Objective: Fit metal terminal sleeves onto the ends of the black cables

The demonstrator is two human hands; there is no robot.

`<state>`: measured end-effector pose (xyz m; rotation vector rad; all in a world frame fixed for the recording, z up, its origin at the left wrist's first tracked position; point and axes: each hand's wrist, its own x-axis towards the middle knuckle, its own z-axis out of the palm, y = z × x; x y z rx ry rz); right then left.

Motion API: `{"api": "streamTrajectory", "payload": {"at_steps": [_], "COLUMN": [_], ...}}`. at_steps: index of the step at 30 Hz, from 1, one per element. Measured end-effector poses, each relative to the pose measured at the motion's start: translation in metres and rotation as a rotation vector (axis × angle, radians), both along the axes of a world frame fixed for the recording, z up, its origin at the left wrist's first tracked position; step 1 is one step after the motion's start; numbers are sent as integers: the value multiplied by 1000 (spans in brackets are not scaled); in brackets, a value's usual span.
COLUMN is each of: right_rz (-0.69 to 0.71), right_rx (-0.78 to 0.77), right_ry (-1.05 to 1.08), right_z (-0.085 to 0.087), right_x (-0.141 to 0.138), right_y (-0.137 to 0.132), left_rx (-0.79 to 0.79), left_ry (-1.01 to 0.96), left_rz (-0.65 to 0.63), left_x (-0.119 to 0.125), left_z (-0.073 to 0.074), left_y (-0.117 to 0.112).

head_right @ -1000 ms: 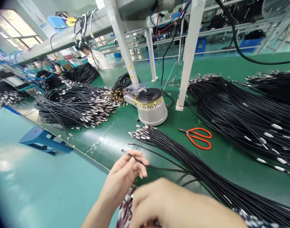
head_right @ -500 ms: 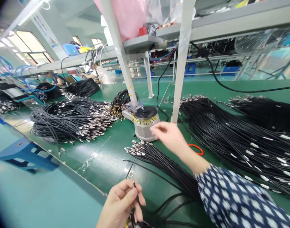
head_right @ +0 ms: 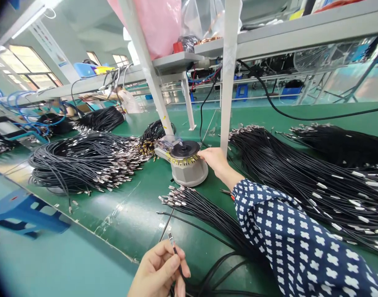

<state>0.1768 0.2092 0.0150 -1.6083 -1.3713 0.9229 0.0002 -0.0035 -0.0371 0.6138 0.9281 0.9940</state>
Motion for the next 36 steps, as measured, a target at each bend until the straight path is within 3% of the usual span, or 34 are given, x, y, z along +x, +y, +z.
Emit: {"api": "streamTrajectory", "payload": {"at_steps": [4, 8, 10, 12, 15, 18, 36], "right_rz": [23, 186, 343, 532, 607, 586, 596], "right_rx": [110, 193, 126, -101, -263, -275, -259], "right_ry": [-44, 10, 87, 294, 386, 349, 280], "right_z": [15, 24, 18, 8, -8, -14, -10], "right_x": [-2, -13, -17, -17, -15, -13, -12], "right_y": [-14, -68, -103, -133, -160, -167, -165], "left_rx": [12, -17, -32, -33, -11, 9, 23], "left_ry": [11, 30, 37, 40, 39, 48, 65], "left_rz": [19, 59, 63, 53, 37, 27, -7], "left_x": [1, 2, 1, 1, 1, 2, 1], "left_z": [3, 6, 6, 6, 5, 5, 7], "left_y": [-1, -3, -3, -4, -4, -4, -6]}}
